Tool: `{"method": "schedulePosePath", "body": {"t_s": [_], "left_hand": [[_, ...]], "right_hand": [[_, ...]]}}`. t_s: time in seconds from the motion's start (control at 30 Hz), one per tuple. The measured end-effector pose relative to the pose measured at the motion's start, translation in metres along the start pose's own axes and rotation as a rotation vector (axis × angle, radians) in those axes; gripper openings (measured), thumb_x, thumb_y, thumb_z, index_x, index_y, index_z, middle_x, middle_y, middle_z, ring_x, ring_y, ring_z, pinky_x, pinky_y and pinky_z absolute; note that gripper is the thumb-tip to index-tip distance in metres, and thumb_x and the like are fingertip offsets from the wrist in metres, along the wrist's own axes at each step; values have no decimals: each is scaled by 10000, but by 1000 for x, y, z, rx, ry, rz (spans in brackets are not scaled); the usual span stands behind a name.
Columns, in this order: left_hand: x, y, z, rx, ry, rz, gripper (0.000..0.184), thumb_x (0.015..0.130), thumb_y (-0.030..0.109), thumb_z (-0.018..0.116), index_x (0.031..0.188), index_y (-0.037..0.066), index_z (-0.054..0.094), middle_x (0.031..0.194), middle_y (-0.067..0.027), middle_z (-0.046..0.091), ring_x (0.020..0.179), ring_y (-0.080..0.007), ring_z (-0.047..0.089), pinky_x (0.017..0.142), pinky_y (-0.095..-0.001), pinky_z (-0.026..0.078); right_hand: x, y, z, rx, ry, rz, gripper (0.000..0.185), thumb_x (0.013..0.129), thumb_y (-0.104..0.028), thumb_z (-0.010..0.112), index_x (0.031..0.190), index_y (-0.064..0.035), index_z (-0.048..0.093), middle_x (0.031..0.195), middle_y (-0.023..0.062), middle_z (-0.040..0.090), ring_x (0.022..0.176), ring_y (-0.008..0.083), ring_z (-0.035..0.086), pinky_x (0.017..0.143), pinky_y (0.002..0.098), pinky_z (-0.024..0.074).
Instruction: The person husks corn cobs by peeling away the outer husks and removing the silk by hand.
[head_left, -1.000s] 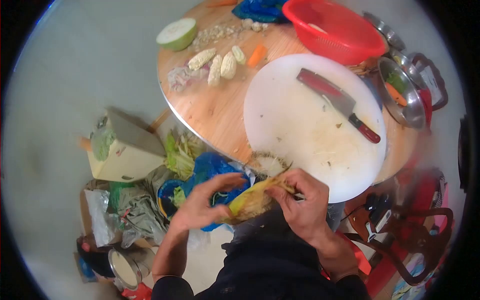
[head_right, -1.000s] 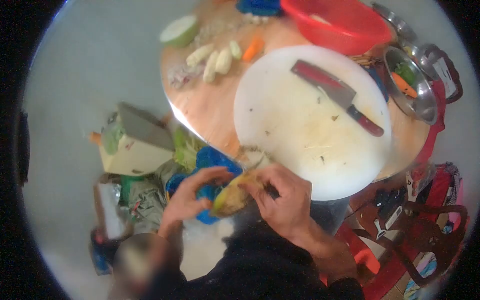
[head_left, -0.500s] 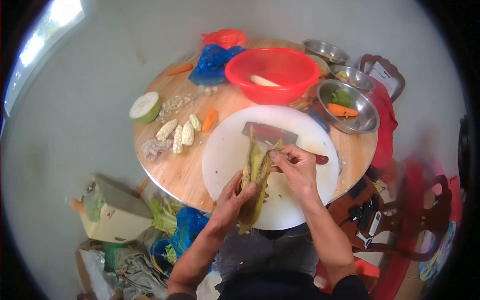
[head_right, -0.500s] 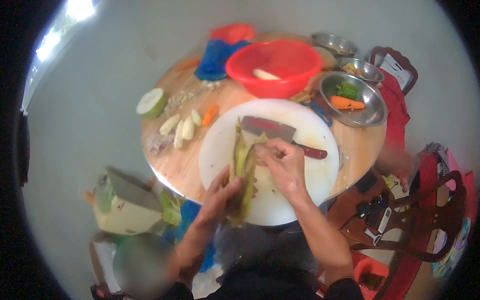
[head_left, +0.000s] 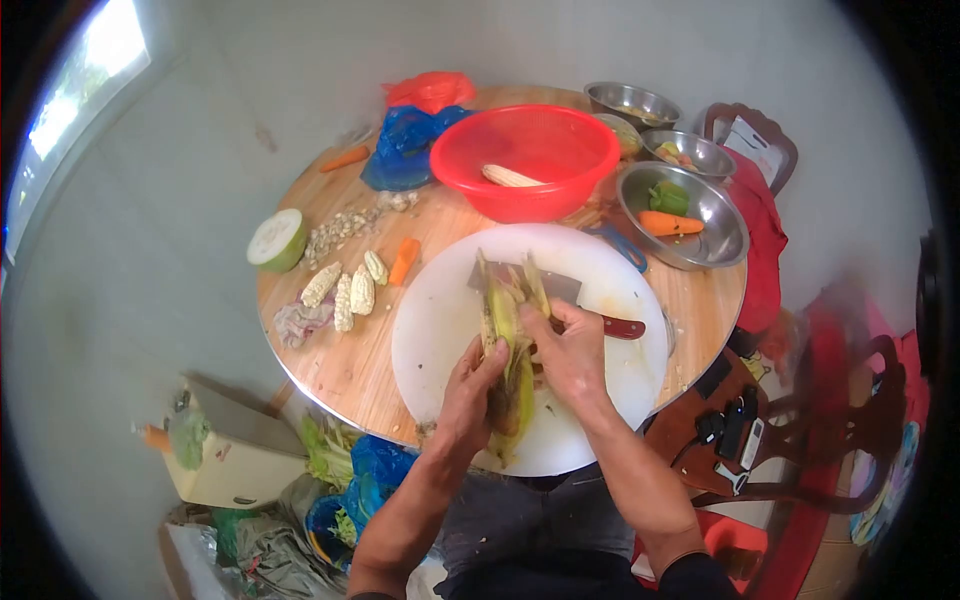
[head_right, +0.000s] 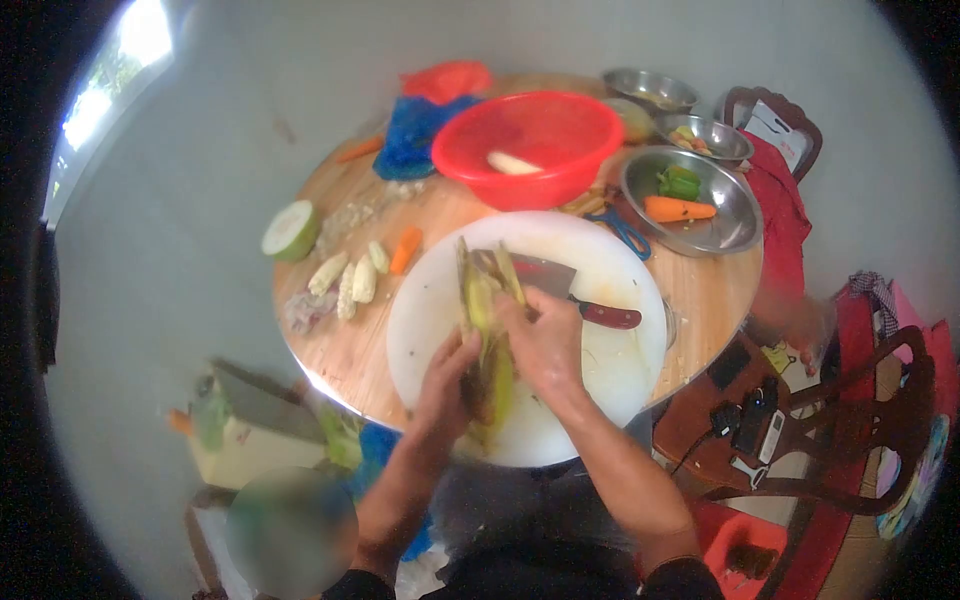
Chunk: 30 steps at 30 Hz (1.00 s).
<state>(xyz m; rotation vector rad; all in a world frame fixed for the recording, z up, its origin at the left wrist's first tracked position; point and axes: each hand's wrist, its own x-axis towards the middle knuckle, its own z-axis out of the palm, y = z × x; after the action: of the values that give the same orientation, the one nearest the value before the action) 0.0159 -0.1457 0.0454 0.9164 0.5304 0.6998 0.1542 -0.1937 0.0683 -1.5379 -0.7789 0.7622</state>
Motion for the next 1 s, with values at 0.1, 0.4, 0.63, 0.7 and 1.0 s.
{"method": "schedulePosePath", "body": {"t_s": [0.1,0.4,0.63,0.7,1.0], "left_hand": [[8,0,-6,-33,115,16,424,1026,281,587,1342,6,519,1174,-98,643,1065,-207,640,906,-342,531],[45,13,-13,-119,198,3,487,1018,451,570,1140,-20,592,928,-100,649,780,-207,647,699,-352,551],[69,34,-28,0,155,-60,541,994,534,579,1067,-1,592,831,-90,618,674,-191,614,599,-338,525],[76,31,-31,-133,188,-83,518,994,533,579,1051,18,586,819,-89,606,668,-193,607,598,-345,528],[97,16,-43,-352,163,-64,498,988,520,588,1143,48,561,834,-104,616,679,-222,623,603,-351,551]], "right_hand": [[-3,13,3,-25,170,-196,291,1003,-185,596,1192,-6,724,956,78,722,856,80,623,768,270,512],[-18,24,40,1007,27,-249,294,1115,-281,398,917,-77,473,714,-23,379,682,125,385,764,353,408],[-59,16,54,647,137,-250,347,1121,-284,368,840,-82,401,703,-26,303,651,108,277,690,324,336],[-69,20,55,621,169,-268,356,1120,-273,370,814,-90,372,700,-22,291,646,109,258,684,316,320],[-99,29,45,675,163,-378,361,1118,-253,357,793,-96,339,710,-9,307,652,125,264,704,354,329]]}}
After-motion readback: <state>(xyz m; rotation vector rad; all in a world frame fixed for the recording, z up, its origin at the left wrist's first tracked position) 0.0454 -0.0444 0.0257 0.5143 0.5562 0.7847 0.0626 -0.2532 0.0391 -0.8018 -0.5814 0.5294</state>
